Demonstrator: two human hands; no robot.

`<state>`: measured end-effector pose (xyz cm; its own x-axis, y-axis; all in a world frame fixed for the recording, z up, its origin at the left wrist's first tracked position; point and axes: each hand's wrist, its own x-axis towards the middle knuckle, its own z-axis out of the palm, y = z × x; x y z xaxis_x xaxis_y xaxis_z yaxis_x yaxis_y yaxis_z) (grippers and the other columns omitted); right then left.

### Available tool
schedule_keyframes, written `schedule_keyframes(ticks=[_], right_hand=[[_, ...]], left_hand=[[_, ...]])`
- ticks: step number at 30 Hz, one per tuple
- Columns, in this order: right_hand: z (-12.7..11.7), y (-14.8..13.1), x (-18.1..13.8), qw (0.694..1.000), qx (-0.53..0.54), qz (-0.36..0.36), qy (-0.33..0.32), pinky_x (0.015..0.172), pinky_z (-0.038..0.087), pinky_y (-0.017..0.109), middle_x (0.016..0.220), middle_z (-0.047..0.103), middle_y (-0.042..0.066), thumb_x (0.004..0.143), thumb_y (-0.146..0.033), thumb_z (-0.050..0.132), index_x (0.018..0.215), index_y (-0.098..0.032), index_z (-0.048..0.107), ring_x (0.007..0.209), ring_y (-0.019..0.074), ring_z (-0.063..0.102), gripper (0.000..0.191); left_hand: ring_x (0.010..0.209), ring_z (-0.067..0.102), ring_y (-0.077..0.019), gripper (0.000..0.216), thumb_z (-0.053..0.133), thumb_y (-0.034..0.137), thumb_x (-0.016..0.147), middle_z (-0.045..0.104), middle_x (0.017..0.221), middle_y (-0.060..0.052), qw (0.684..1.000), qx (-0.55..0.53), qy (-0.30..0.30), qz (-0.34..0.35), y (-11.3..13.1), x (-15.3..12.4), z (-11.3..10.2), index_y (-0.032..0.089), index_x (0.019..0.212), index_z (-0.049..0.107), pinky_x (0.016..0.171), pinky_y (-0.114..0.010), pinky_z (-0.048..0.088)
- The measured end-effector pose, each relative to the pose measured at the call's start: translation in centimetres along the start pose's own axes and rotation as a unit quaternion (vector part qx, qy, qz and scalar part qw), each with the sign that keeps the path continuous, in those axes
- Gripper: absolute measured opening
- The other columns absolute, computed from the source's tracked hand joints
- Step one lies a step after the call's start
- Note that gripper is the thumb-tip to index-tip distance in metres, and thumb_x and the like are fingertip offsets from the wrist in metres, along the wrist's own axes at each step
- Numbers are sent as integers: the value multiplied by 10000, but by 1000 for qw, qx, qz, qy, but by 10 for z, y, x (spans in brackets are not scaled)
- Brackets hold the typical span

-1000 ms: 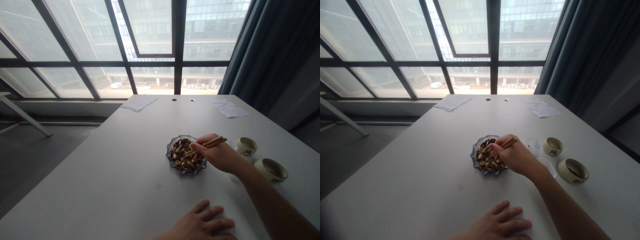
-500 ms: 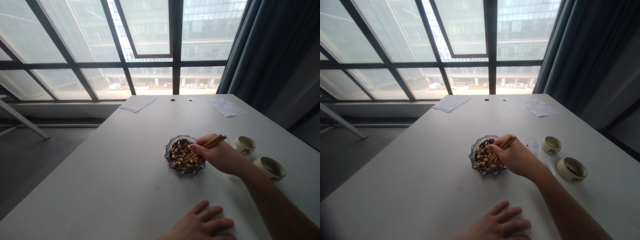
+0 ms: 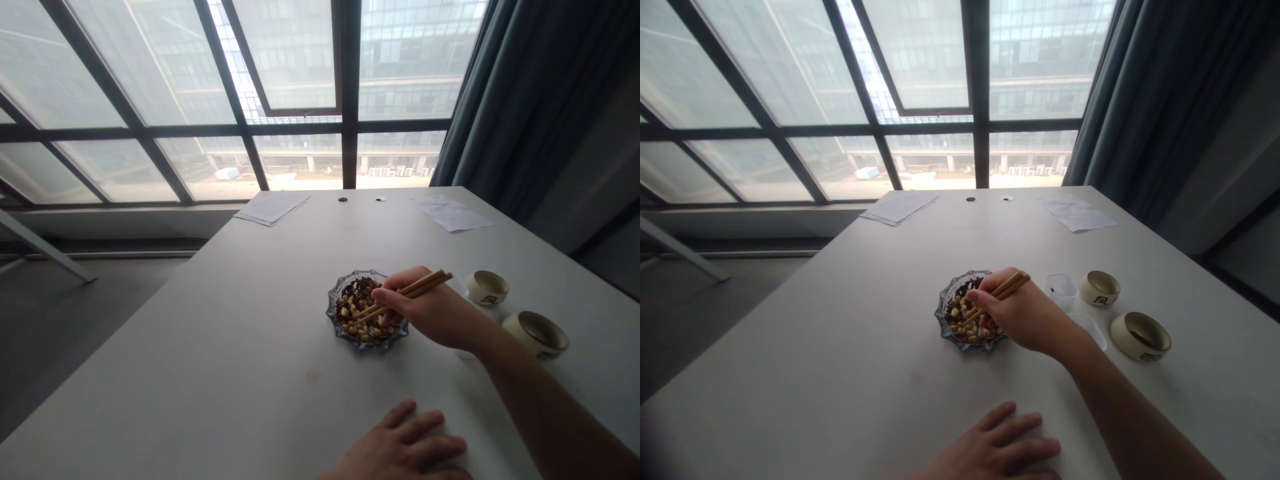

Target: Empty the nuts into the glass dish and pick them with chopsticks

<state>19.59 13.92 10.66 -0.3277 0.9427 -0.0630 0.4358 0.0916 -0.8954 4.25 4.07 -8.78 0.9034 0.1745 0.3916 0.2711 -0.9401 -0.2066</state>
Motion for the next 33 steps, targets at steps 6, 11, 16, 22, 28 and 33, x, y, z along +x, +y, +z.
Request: schedule_keyframes(ticks=[6,11,16,22,28,33], right_hand=[[-15,3,-1,995,-60,-16,82,550,509,259,683,744,47,932,-458,615,764,-178,725,645,202,723,345],[-29,-1,-8,977,-155,-32,143,505,449,259,574,696,25,938,-429,606,697,-178,714,549,178,679,364],[-18,-1,-4,992,-110,-16,59,528,470,245,616,709,21,930,-437,614,677,-178,689,600,180,696,369],[-25,-3,-6,984,-115,-44,129,532,478,249,639,717,38,932,-430,612,720,-175,719,615,190,704,348],[-27,2,-4,978,-173,-38,110,529,456,255,617,702,29,924,-440,611,683,-182,709,607,184,679,367],[-26,1,-5,987,-115,-31,105,538,484,261,680,735,42,925,-463,606,800,-176,745,639,199,704,343]], left_hand=[[1521,243,-186,382,383,438,1061,360,1606,123,1000,-2,-5,0,0,0,0,446,1418,519,1216,-383,288],[1516,256,-180,386,374,435,1063,354,1608,124,1000,1,-6,-1,-1,0,-2,450,1423,513,1218,-379,281],[1514,262,-189,388,375,428,1064,342,1615,121,1000,5,-7,1,-1,-1,-3,450,1428,509,1211,-388,295],[1520,245,-188,393,371,431,1064,338,1617,118,1000,1,-8,-1,0,0,-4,447,1434,502,1212,-383,293],[1523,238,-189,384,382,422,1064,346,1614,115,1000,-8,-9,1,-2,0,-7,438,1423,517,1219,-385,276],[1522,240,-197,386,380,418,1064,334,1622,107,1000,-11,-14,3,-3,-1,-7,429,1426,514,1216,-393,284]])
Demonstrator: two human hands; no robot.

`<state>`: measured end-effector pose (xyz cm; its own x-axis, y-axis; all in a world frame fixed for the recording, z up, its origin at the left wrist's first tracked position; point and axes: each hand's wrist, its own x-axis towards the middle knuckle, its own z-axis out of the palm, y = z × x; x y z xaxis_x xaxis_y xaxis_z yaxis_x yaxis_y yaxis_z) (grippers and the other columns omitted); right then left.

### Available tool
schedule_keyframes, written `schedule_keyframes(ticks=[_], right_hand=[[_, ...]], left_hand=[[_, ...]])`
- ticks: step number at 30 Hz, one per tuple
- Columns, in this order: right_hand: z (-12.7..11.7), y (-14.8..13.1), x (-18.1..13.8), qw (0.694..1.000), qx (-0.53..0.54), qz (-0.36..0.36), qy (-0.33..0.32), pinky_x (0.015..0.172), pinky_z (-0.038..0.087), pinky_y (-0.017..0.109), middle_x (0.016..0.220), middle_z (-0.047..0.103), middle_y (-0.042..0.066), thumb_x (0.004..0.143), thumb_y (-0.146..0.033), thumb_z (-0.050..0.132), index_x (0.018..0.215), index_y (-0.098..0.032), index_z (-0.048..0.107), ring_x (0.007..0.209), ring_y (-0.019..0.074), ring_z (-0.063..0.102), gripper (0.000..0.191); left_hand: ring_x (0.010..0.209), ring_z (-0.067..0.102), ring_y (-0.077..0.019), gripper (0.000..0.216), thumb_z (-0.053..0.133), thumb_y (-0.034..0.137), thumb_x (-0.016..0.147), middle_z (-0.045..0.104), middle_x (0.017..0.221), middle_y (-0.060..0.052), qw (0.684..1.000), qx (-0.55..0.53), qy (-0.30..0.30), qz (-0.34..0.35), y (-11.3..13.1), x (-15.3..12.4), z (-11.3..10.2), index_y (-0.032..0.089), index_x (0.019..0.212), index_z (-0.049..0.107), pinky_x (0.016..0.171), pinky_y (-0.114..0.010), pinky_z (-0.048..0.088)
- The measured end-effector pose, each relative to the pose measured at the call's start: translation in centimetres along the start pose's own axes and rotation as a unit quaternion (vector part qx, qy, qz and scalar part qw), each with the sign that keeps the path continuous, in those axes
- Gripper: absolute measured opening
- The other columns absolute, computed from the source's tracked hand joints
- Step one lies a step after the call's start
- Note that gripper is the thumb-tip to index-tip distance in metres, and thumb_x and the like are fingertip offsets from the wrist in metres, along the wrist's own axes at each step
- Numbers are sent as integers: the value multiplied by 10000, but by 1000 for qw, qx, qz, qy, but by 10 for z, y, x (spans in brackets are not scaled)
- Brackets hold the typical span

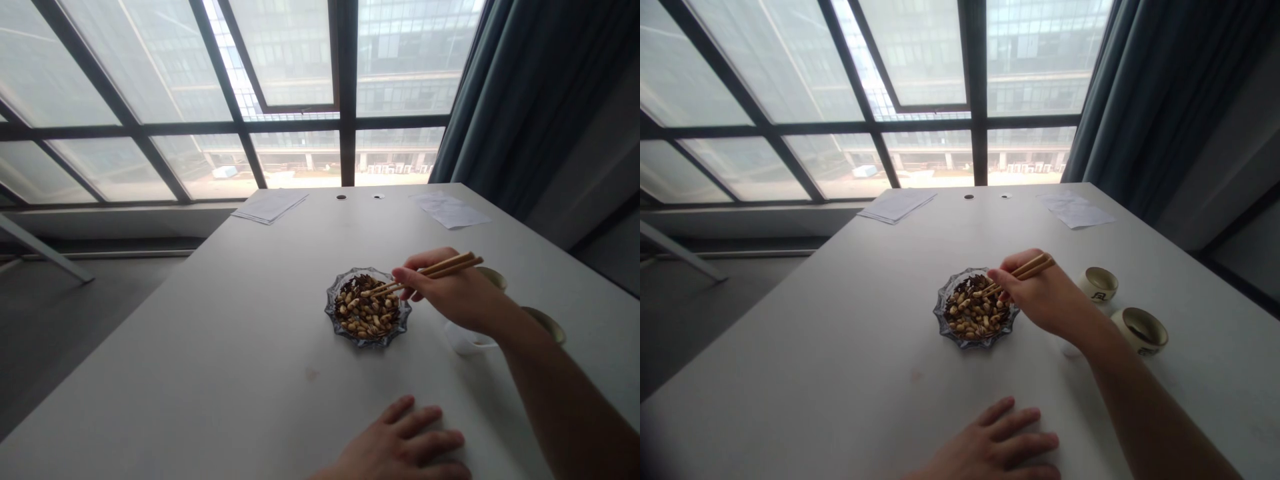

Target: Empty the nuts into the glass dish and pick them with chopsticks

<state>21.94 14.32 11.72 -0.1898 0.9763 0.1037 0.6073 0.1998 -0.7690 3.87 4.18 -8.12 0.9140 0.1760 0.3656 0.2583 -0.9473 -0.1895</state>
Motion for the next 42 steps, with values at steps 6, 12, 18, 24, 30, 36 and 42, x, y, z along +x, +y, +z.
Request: schedule_keyframes(ticks=[6,12,18,24,30,36,42], right_hand=[[-13,-1,-2,999,-30,0,43,528,473,268,650,708,49,935,-438,587,776,-168,730,639,213,712,345],[2,7,5,996,-80,-21,21,529,413,269,590,656,30,928,-484,577,654,-186,662,588,177,627,413],[13,1,4,997,-32,-48,-57,574,425,265,652,682,14,944,-407,569,691,-171,673,634,166,625,361],[-5,-2,-2,999,4,1,-41,559,474,271,678,723,44,941,-474,586,786,-173,732,630,192,678,369],[-7,8,7,999,-13,-20,24,570,478,271,677,718,49,947,-459,583,775,-164,721,654,203,700,369],[10,4,7,994,-4,-78,-77,612,464,267,692,714,20,947,-436,584,719,-172,694,666,178,656,366],[1,-6,-2,996,26,-47,-67,589,491,259,714,738,33,937,-439,606,753,-185,725,684,192,699,335]], left_hand=[[1518,256,-195,383,393,411,1061,323,1629,99,1000,-7,-3,0,0,0,-1,415,1424,517,1205,-390,307],[1514,265,-196,386,384,416,1063,332,1624,103,1000,-3,-1,1,0,1,-1,425,1427,513,1212,-397,293],[1524,235,-200,392,378,418,1065,337,1622,103,1000,2,2,0,0,1,0,424,1435,508,1218,-396,275],[1522,245,-202,386,389,413,1063,331,1626,95,1000,-7,-4,2,2,0,0,416,1429,512,1207,-399,301],[1510,277,-197,371,418,415,1054,348,1618,98,1000,-6,0,2,-1,0,1,419,1407,532,1198,-392,322],[1517,261,-205,373,423,416,1054,342,1621,96,1000,-5,9,2,2,2,3,423,1411,529,1207,-402,305],[1517,261,-207,364,427,418,1051,354,1616,95,1000,-10,4,1,3,1,2,418,1396,544,1207,-402,310]])
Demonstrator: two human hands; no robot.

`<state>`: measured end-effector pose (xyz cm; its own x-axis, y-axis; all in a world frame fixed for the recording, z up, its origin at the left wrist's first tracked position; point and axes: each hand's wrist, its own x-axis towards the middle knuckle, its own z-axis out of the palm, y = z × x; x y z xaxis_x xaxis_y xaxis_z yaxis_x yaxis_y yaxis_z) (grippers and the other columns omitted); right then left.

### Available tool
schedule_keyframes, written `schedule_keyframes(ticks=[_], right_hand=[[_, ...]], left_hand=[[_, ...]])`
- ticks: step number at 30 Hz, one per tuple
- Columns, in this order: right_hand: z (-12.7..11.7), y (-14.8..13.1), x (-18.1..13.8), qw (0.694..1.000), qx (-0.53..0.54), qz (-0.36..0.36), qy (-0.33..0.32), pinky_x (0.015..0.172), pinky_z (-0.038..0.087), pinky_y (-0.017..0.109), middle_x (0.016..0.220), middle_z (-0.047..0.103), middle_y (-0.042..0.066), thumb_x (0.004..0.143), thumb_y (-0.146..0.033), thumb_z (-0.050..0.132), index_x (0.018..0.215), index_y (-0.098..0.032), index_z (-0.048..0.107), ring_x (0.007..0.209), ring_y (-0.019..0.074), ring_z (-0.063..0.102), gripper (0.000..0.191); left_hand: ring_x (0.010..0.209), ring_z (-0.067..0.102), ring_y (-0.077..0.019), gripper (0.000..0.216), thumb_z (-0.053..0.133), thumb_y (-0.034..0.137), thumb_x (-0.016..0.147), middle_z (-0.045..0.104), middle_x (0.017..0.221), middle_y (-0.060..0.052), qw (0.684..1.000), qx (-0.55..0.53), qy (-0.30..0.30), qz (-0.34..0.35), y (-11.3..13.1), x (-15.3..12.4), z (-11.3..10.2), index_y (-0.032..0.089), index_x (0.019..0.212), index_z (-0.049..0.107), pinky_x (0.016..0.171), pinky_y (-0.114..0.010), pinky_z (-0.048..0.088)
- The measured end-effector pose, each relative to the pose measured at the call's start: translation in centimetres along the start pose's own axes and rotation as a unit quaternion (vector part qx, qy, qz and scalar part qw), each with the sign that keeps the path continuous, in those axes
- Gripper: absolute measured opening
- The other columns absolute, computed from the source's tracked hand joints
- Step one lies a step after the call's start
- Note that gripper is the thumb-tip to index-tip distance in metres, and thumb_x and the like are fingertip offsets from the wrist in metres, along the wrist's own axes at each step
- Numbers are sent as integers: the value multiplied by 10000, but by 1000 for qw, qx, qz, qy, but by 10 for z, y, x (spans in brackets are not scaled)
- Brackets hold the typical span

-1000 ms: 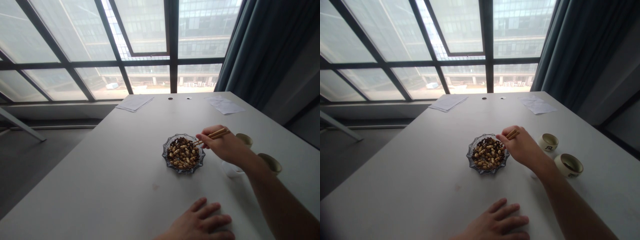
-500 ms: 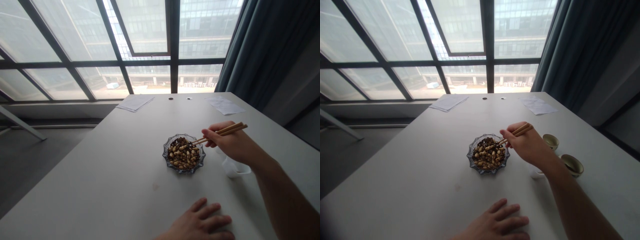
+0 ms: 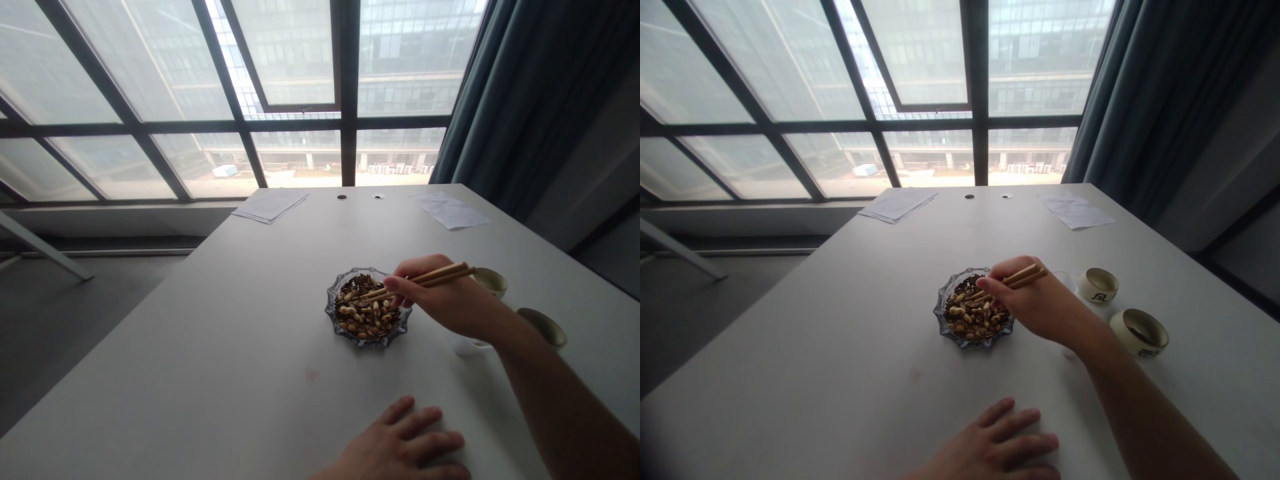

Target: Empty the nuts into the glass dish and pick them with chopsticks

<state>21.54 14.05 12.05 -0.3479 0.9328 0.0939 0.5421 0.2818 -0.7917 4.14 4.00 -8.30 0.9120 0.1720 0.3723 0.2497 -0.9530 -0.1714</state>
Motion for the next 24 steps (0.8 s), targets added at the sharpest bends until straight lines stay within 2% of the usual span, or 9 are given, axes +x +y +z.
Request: schedule_keyframes(ticks=[3,5,9,14,19,24], right_hand=[[-5,1,0,997,-17,17,73,554,494,263,669,726,42,938,-468,599,757,-184,728,670,211,719,361],[-5,4,1,995,-22,21,95,551,499,268,651,719,46,941,-474,592,746,-181,723,669,220,728,375],[-1,6,4,997,-19,28,67,546,487,265,661,717,36,945,-469,580,746,-180,715,646,207,712,376],[6,4,5,999,-27,22,35,532,446,253,622,686,27,943,-457,581,637,-177,651,597,178,659,420],[7,2,3,997,59,32,-25,587,494,254,715,736,39,932,-425,609,771,-181,718,686,197,701,311],[5,2,2,999,-9,31,29,548,461,257,663,716,38,950,-463,580,707,-174,694,637,190,688,394]], left_hand=[[1520,251,-200,372,412,420,1056,348,1617,105,1000,5,-1,-3,-1,-1,0,426,1408,531,1213,-395,300],[1520,252,-195,373,409,425,1057,345,1618,109,1000,8,1,-3,-1,-2,1,431,1410,528,1212,-393,302],[1515,266,-198,371,435,431,1047,342,1622,100,1000,7,0,2,-1,-3,3,427,1405,531,1202,-396,323],[1514,272,-203,375,418,426,1053,330,1627,99,1000,6,1,0,0,-1,3,427,1414,521,1205,-406,314],[1518,257,-198,371,423,426,1053,350,1616,104,1000,10,9,-4,1,0,5,428,1409,527,1209,-394,300],[1519,251,-192,381,395,426,1060,359,1609,115,1000,15,14,-7,1,0,6,437,1421,516,1215,-391,287]])
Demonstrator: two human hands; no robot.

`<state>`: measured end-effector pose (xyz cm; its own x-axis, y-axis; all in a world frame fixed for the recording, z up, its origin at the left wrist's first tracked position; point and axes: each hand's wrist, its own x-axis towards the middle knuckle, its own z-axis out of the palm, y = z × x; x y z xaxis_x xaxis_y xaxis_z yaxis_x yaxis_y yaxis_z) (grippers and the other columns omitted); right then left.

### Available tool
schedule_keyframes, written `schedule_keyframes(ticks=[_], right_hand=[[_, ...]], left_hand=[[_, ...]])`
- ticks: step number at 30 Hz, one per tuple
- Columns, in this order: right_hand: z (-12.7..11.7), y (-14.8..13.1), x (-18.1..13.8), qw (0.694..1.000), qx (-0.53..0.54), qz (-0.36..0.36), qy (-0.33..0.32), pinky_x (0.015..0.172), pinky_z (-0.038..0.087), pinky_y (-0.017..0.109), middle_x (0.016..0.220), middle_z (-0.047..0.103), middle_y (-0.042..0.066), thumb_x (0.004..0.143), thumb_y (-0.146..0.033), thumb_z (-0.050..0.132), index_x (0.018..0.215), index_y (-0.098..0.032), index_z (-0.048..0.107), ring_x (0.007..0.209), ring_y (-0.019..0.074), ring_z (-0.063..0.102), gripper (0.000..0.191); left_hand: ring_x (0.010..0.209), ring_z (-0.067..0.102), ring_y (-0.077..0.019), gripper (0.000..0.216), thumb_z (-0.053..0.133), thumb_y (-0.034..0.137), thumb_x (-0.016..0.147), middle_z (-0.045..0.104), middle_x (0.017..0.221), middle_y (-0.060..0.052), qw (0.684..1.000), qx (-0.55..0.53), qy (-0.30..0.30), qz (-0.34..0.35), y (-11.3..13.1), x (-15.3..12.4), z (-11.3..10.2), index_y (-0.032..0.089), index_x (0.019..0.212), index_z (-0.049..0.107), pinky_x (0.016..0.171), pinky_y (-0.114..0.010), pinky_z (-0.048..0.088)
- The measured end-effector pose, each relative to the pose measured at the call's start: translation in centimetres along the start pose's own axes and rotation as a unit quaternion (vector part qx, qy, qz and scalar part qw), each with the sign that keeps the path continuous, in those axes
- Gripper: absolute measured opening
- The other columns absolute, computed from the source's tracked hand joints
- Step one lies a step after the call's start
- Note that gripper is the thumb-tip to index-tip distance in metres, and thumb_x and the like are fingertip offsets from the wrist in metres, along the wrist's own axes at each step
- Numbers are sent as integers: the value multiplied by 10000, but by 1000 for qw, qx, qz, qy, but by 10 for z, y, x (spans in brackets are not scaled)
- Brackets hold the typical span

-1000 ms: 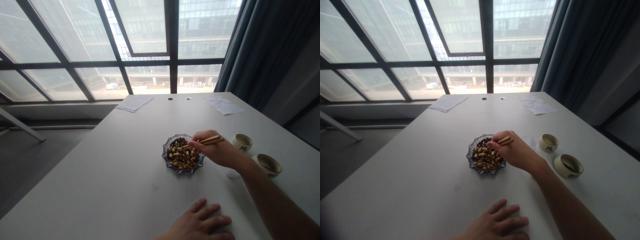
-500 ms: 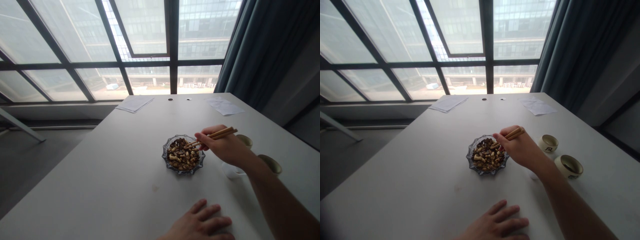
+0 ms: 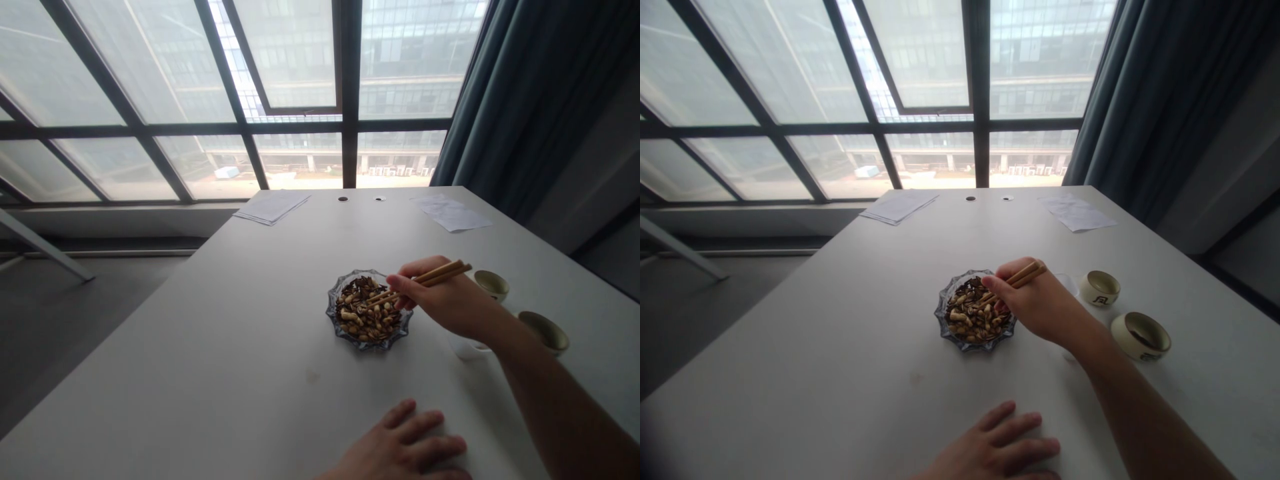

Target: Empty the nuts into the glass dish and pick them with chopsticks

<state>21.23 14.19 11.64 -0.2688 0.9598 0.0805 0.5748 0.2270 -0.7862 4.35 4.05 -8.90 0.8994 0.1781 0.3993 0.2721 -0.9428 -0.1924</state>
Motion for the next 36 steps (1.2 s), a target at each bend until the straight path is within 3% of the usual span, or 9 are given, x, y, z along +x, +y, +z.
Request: schedule_keyframes(ticks=[5,13,20,27,36], right_hand=[[-1,2,2,1000,-22,-2,9,556,465,260,662,718,33,950,-509,569,695,-174,689,638,190,696,437],[-7,15,6,994,-68,-19,79,511,450,251,587,681,23,949,-445,572,653,-177,665,572,183,687,410],[-3,17,9,997,-54,-14,48,534,470,265,607,696,19,947,-439,574,701,-185,699,585,190,692,376],[-7,20,10,992,-90,-23,81,531,445,262,586,677,12,956,-428,566,615,-191,636,576,175,674,422],[-6,24,11,996,-76,-27,44,535,445,256,613,685,12,957,-445,567,692,-190,673,615,180,697,383]], left_hand=[[1520,252,-193,383,391,425,1061,332,1624,106,1000,-5,-14,3,-1,-1,-2,428,1426,506,1212,-395,293],[1516,265,-191,383,385,423,1064,339,1620,111,1000,-2,-11,6,-2,-3,-2,432,1427,505,1217,-396,281],[1520,252,-189,385,375,421,1065,342,1617,118,1000,-7,-16,1,-2,-1,-7,430,1425,512,1225,-391,272],[1525,236,-190,384,376,416,1064,357,1609,118,1000,-9,-17,0,-1,0,-8,431,1422,516,1214,-378,293],[1530,222,-193,391,373,420,1065,348,1614,117,1000,-12,-17,0,0,-1,-5,431,1434,503,1220,-388,286]])
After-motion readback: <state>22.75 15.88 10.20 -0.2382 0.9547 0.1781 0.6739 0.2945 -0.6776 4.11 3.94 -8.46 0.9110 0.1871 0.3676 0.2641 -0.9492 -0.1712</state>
